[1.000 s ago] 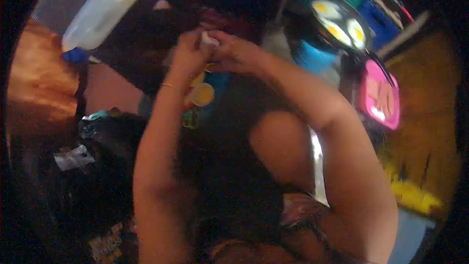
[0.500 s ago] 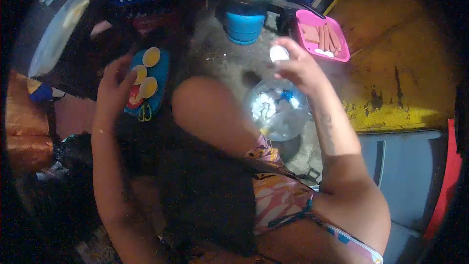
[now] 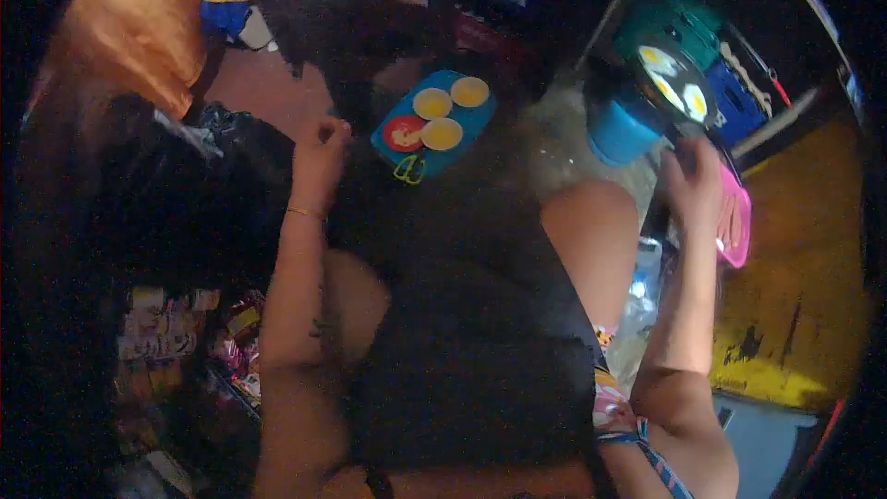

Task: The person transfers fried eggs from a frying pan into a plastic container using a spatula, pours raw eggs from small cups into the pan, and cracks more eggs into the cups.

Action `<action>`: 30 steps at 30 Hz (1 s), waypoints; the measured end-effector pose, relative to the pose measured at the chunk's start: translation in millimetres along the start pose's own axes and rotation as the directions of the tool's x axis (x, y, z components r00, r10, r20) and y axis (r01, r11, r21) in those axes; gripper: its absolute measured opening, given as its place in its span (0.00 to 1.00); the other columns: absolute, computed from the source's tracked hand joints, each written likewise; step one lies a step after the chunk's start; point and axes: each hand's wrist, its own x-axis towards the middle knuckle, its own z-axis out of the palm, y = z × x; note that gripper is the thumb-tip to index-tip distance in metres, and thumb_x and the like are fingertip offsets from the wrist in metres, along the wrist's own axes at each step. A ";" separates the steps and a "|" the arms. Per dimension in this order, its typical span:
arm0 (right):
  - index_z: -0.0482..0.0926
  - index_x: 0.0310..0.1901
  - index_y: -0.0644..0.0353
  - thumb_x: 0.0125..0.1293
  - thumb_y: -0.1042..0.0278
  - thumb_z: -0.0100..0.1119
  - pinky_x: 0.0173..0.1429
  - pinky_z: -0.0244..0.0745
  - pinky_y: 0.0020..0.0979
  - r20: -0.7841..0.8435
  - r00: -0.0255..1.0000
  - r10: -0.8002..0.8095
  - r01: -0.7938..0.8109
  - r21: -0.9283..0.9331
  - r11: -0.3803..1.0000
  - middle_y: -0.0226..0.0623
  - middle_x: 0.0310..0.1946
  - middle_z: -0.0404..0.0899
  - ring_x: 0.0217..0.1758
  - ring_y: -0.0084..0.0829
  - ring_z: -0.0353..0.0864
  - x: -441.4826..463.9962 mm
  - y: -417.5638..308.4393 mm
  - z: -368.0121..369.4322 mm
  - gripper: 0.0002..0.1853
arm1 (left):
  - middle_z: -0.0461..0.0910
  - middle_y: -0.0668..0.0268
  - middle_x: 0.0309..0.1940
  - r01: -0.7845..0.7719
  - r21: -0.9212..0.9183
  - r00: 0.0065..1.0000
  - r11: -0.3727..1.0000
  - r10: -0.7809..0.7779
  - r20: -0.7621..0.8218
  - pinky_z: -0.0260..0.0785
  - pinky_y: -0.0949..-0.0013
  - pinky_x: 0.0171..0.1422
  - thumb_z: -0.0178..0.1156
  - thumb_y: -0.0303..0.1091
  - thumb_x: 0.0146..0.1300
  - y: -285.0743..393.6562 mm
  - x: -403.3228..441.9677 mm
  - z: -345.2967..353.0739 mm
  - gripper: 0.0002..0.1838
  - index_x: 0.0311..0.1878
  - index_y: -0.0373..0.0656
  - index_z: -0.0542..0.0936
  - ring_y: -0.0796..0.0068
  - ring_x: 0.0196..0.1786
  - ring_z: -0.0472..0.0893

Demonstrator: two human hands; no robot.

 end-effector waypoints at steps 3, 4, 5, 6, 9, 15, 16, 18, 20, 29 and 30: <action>0.80 0.42 0.62 0.60 0.67 0.71 0.50 0.77 0.36 0.100 0.985 -0.137 0.102 0.298 0.949 0.42 0.38 0.82 0.43 0.37 0.82 56.7 -84.7 46.7 0.13 | 0.82 0.61 0.46 0.065 -0.255 0.998 0.965 -0.058 0.037 0.74 0.70 0.43 0.64 0.30 0.64 -15.0 13.5 -4.5 0.13 0.51 0.39 0.80 0.76 0.40 0.80; 0.80 0.42 0.63 0.60 0.70 0.70 0.47 0.76 0.32 0.111 0.963 -0.245 0.194 0.345 0.918 0.38 0.36 0.81 0.40 0.30 0.82 71.1 -104.2 78.5 0.11 | 0.82 0.61 0.46 0.055 -0.318 0.998 0.946 -0.057 0.003 0.74 0.71 0.43 0.64 0.29 0.64 -12.6 14.6 -3.1 0.14 0.52 0.39 0.79 0.76 0.40 0.80; 0.81 0.40 0.63 0.59 0.70 0.71 0.47 0.77 0.33 0.140 0.910 -0.391 0.334 0.316 0.888 0.39 0.37 0.83 0.40 0.32 0.83 81.5 -127.8 109.5 0.11 | 0.82 0.61 0.46 0.041 -0.377 0.998 0.925 -0.057 -0.030 0.73 0.72 0.43 0.64 0.29 0.64 -10.9 16.5 -2.8 0.14 0.52 0.39 0.79 0.77 0.40 0.79; 0.82 0.38 0.63 0.57 0.69 0.72 0.47 0.78 0.34 0.158 0.830 -0.536 0.480 0.289 0.828 0.40 0.39 0.84 0.40 0.34 0.84 80.6 -144.6 139.8 0.10 | 0.81 0.61 0.46 0.000 -0.347 0.999 0.938 -0.017 -0.046 0.73 0.72 0.44 0.64 0.29 0.64 -15.8 8.3 0.6 0.14 0.52 0.39 0.79 0.78 0.40 0.79; 0.87 0.37 0.60 0.55 0.60 0.73 0.53 0.79 0.40 0.622 0.683 -0.382 0.321 0.214 0.923 0.44 0.46 0.85 0.46 0.41 0.85 78.5 -177.8 263.1 0.13 | 0.81 0.63 0.46 -0.074 -0.222 0.996 0.972 0.061 -0.066 0.74 0.71 0.45 0.64 0.29 0.63 -9.0 6.1 0.4 0.15 0.53 0.39 0.79 0.78 0.40 0.79; 0.87 0.48 0.46 0.58 0.52 0.68 0.57 0.73 0.59 0.669 0.616 -0.417 0.606 -0.064 0.793 0.40 0.52 0.82 0.58 0.47 0.79 0.8 -194.2 422.1 0.17 | 0.81 0.67 0.43 -0.128 -0.072 0.992 0.989 0.127 -0.027 0.72 0.71 0.46 0.64 0.30 0.64 -2.2 17.7 -13.0 0.15 0.53 0.42 0.78 0.79 0.41 0.78; 0.86 0.49 0.46 0.58 0.51 0.67 0.56 0.72 0.59 0.654 0.629 -0.420 0.592 -0.054 0.804 0.39 0.52 0.81 0.58 0.47 0.79 -8.8 -190.5 445.0 0.18 | 0.81 0.67 0.42 -0.089 -0.099 0.996 0.991 0.089 0.001 0.72 0.71 0.46 0.65 0.30 0.64 0.0 17.8 -15.7 0.15 0.53 0.42 0.78 0.79 0.41 0.78; 0.85 0.49 0.45 0.59 0.49 0.65 0.55 0.72 0.60 0.650 0.641 -0.408 0.555 -0.026 0.831 0.38 0.52 0.81 0.58 0.47 0.78 -20.4 -191.4 467.0 0.19 | 0.81 0.68 0.41 -0.009 -0.140 0.999 0.990 0.014 0.034 0.72 0.72 0.46 0.64 0.30 0.64 4.2 19.7 -17.9 0.14 0.53 0.42 0.78 0.80 0.41 0.78; 0.85 0.48 0.45 0.60 0.49 0.63 0.52 0.72 0.58 0.687 0.625 -0.371 0.503 0.008 0.864 0.37 0.50 0.81 0.55 0.45 0.78 -19.2 -212.2 450.6 0.18 | 0.81 0.69 0.39 0.059 -0.172 0.998 0.983 -0.053 0.043 0.71 0.73 0.46 0.64 0.30 0.64 5.7 22.4 -17.2 0.14 0.52 0.42 0.78 0.80 0.40 0.78; 0.87 0.39 0.48 0.61 0.53 0.58 0.48 0.74 0.57 0.678 0.641 -0.361 0.486 0.006 0.874 0.37 0.43 0.84 0.47 0.43 0.82 -31.2 -213.9 477.2 0.13 | 0.81 0.68 0.38 0.017 -0.130 0.995 0.991 -0.004 0.096 0.73 0.71 0.49 0.63 0.29 0.66 4.3 35.3 -2.5 0.12 0.51 0.41 0.79 0.80 0.42 0.79; 0.87 0.37 0.49 0.61 0.54 0.57 0.48 0.74 0.57 0.689 0.633 -0.353 0.494 -0.009 0.869 0.38 0.44 0.84 0.47 0.43 0.82 -31.2 -213.4 480.5 0.13 | 0.81 0.69 0.38 0.039 -0.143 0.994 0.989 -0.023 0.110 0.73 0.72 0.49 0.63 0.28 0.66 4.8 36.4 -0.4 0.12 0.51 0.41 0.79 0.80 0.42 0.79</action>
